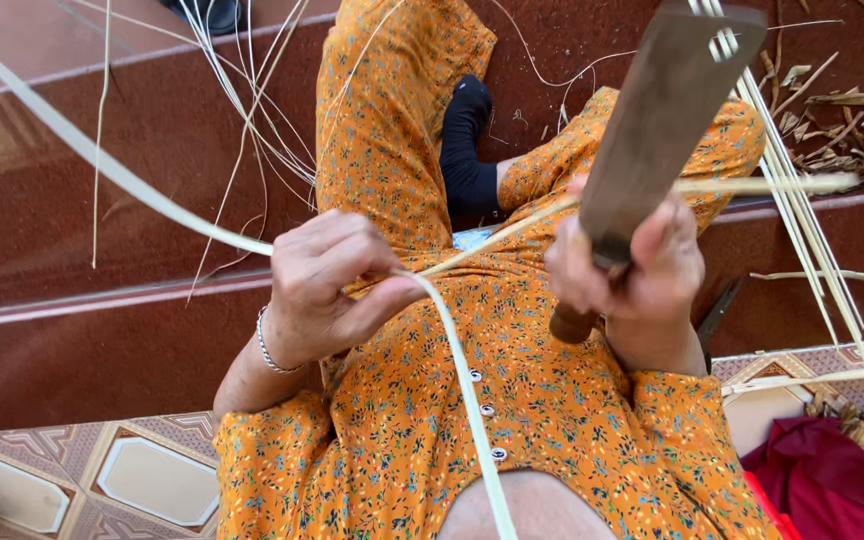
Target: The person sits on tiled stairs and uses a knife to split long bamboo strips into thinner strands. They hold the strip with one hand and carefully shave or split it with the knife in the other hand, producing thin fibers that accumulate on the floor.
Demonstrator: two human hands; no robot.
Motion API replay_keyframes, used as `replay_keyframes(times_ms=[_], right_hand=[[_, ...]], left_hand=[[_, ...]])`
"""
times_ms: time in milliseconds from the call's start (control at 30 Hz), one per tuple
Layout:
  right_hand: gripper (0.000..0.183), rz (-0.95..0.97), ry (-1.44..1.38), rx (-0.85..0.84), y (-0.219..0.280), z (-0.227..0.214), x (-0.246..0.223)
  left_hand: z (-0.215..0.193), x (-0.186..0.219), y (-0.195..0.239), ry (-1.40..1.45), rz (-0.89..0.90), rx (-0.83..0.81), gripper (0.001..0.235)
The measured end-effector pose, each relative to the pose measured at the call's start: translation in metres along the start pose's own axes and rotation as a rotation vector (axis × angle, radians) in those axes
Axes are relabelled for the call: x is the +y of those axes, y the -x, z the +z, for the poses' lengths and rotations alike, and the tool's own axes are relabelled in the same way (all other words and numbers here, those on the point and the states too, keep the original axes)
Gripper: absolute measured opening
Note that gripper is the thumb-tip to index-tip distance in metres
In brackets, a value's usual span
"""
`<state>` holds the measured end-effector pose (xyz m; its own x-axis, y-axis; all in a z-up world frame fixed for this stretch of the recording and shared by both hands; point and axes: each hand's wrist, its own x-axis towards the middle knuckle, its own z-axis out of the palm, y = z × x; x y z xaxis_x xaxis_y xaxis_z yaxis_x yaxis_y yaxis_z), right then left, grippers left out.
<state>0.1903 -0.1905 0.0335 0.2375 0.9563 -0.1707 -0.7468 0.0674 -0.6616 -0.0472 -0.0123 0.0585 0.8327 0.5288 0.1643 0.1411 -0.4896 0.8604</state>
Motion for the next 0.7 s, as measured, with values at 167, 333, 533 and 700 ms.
replay_keyframes(times_ms=[167,333,533,700], right_hand=[[0.054,0.004,-0.119,0.001,-0.033,-0.067,0.002],[0.049,-0.012,0.001,0.052,-0.059,-0.136,0.011],[0.051,-0.023,0.016,0.225,-0.09,-0.212,0.022],[0.057,-0.11,-0.026,0.196,-0.096,-0.209,0.017]], left_hand=[[0.002,-0.036,-0.002,0.069,-0.21,-0.047,0.018],[0.01,-0.077,0.002,0.122,-0.322,-0.04,0.015],[0.015,-0.127,0.0,0.117,-0.412,-0.017,0.019],[0.028,-0.156,-0.013,0.021,-0.405,0.072,0.027]])
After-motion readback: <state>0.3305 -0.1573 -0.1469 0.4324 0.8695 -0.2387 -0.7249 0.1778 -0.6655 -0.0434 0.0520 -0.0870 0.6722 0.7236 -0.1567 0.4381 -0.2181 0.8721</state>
